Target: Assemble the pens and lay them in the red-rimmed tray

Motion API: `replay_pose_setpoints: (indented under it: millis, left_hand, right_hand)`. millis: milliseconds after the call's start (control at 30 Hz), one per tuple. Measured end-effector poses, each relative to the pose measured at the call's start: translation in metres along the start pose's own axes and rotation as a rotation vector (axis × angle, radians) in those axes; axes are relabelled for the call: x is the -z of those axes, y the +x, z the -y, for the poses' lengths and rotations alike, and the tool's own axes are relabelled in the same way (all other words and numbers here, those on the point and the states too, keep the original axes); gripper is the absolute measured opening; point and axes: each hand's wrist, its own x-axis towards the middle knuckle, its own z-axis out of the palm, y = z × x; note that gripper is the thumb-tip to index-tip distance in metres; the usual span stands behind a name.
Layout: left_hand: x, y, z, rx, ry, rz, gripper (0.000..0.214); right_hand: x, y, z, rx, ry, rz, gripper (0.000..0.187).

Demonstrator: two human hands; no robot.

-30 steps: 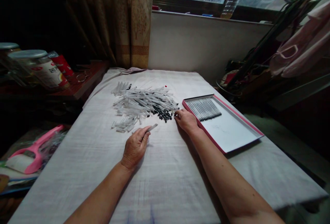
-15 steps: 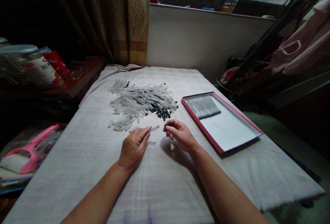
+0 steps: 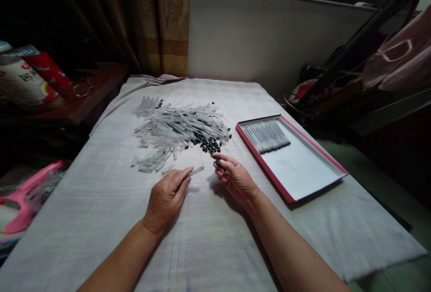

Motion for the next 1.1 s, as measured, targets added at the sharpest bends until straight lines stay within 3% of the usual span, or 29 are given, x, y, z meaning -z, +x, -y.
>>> replay_pose_setpoints:
  millis: [600,1100]
  left_hand:
    - [0.001,0.0,-0.003,-0.024,0.013,0.031,0.03]
    - [0.003,0.001,-0.007,-0.087,0.09,0.063,0.03]
  right_hand:
    - [0.002,0.002,-0.006,-0.145,0.075,-0.015,0.024]
    - [0.004,-0.002,-0.017,-0.065,-0.212,0.046,0.022]
